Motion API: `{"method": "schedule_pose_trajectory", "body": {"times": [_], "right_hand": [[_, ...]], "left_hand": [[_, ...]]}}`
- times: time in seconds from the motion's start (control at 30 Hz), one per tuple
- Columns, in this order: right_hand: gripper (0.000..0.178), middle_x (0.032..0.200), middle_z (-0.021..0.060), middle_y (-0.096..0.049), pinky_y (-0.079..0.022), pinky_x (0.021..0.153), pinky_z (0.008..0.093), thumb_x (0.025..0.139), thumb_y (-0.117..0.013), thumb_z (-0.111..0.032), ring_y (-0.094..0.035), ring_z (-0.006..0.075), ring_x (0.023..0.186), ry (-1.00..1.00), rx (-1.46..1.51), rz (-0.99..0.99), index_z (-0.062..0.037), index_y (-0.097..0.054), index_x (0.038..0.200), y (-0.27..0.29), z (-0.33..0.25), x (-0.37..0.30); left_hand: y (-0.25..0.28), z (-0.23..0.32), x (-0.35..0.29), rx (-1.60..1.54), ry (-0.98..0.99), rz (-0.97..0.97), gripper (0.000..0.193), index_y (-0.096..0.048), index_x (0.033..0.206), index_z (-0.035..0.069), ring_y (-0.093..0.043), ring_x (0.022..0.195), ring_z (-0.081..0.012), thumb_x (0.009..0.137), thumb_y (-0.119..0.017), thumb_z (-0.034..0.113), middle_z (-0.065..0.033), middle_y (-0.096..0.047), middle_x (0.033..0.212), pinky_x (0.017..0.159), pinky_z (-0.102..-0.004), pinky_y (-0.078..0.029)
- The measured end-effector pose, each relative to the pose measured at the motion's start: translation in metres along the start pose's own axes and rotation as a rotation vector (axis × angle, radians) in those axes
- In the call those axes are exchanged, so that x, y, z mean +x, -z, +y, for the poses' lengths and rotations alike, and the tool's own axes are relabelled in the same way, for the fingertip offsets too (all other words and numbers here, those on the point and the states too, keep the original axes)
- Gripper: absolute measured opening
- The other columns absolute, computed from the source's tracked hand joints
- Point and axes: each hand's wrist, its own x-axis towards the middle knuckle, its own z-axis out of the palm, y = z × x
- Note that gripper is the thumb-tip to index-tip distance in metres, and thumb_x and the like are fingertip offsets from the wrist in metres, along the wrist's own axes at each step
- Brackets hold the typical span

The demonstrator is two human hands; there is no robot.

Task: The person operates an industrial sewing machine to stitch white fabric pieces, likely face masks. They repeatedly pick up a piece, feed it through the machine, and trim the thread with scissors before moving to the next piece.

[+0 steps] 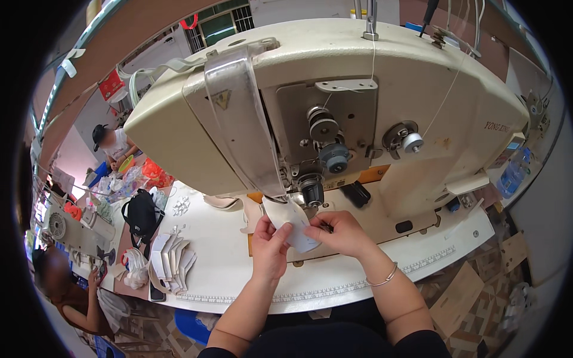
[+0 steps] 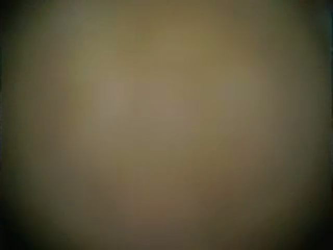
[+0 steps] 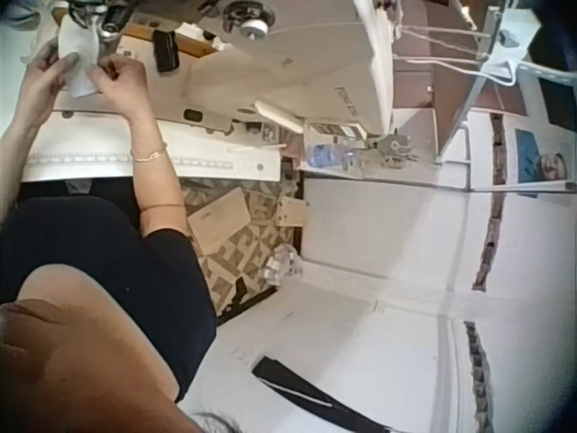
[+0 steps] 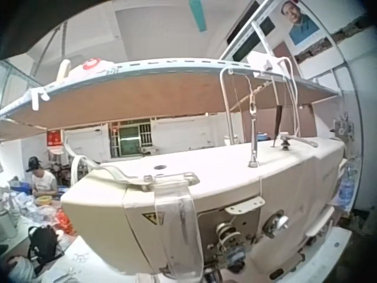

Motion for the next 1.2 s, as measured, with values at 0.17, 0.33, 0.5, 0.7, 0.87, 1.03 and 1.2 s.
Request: {"method": "schedule_pose_trajectory", "body": {"times": [0.17, 0.33, 0.5, 0.7, 0.87, 1.03, 1.2], "right_hand": [[0.022, 0.064, 0.0004, -0.057, -0.04, 0.054, 0.0221, 0.073, -0.067, -0.021, -0.047, 0.006, 0.058, 0.045, 0.025, 0.021, -0.0008, -0.063, 0.08, -0.007, -0.005, 0.001], [0.023, 0.06, -0.0001, -0.054, -0.038, 0.052, 0.0223, 0.073, -0.067, -0.022, -0.045, 0.0057, 0.055, 0.022, 0.034, 0.05, 0.0003, -0.063, 0.079, -0.016, -0.009, 0.002], [0.025, 0.058, -0.0009, -0.053, -0.037, 0.051, 0.0216, 0.074, -0.067, -0.023, -0.043, 0.0056, 0.054, -0.003, 0.043, 0.121, 0.0009, -0.063, 0.078, -0.02, -0.013, 0.007], [0.023, 0.058, -0.0016, -0.053, -0.036, 0.05, 0.0208, 0.074, -0.066, -0.022, -0.043, 0.0048, 0.053, -0.008, 0.094, 0.139, 0.0004, -0.063, 0.077, -0.021, -0.012, 0.011], [0.021, 0.061, -0.0019, -0.055, -0.038, 0.05, 0.0199, 0.076, -0.066, -0.02, -0.046, 0.0045, 0.055, -0.06, 0.139, 0.055, 0.0005, -0.063, 0.078, -0.009, -0.015, 0.005], [0.018, 0.065, 0.001, -0.059, -0.041, 0.053, 0.0193, 0.077, -0.065, -0.017, -0.051, 0.0053, 0.058, -0.049, 0.276, 0.098, 0.0013, -0.063, 0.078, -0.016, -0.016, 0.008], [0.017, 0.066, 0.0018, -0.06, -0.041, 0.053, 0.0189, 0.077, -0.065, -0.016, -0.051, 0.0049, 0.058, -0.015, 0.271, 0.144, 0.0007, -0.063, 0.077, -0.021, -0.011, 0.011]], "left_hand": [[0.005, 0.019, 0.014, 0.09, 0.1, -0.039, 0.033, -0.048, 0.106, 0.001, -0.059, 0.083, -0.0125, 0.077, -0.063, 0.005, -0.0053, -0.06, 0.092, 0.071, -0.0257, -0.05], [0.012, 0.029, 0.033, 0.049, 0.2, -0.094, 0.035, -0.048, 0.109, 0.002, -0.059, 0.08, -0.0115, 0.077, -0.063, 0.008, -0.0038, -0.06, 0.09, 0.068, -0.0261, -0.05], [0.014, 0.023, 0.033, 0.038, 0.206, -0.025, 0.029, -0.049, 0.103, 0.003, -0.058, 0.077, -0.0107, 0.078, -0.063, 0.008, -0.0031, -0.06, 0.086, 0.064, -0.0243, -0.05], [0.007, -0.001, -0.003, 0.03, 0.187, 0.0, 0.019, -0.05, 0.094, 0.005, -0.057, 0.069, -0.0088, 0.079, -0.062, 0.009, -0.0025, -0.059, 0.083, 0.061, -0.0229, -0.051], [0.009, 0.003, 0.003, 0.01, 0.122, 0.003, 0.024, -0.048, 0.098, 0.004, -0.058, 0.069, -0.0098, 0.079, -0.062, 0.006, -0.0048, -0.059, 0.087, 0.061, -0.0236, -0.052], [-0.01, 0.004, -0.005, 0.054, -0.034, 0.02, 0.03, -0.044, 0.104, 0.002, -0.06, 0.073, -0.0131, 0.079, -0.06, 0.003, -0.0078, -0.06, 0.091, 0.063, -0.0245, -0.052], [-0.009, 0.01, 0.009, 0.044, -0.034, 0.009, 0.032, -0.043, 0.107, 0.001, -0.061, 0.073, -0.0147, 0.078, -0.057, -0.001, -0.0087, -0.061, 0.09, 0.063, -0.0249, -0.052]]}}
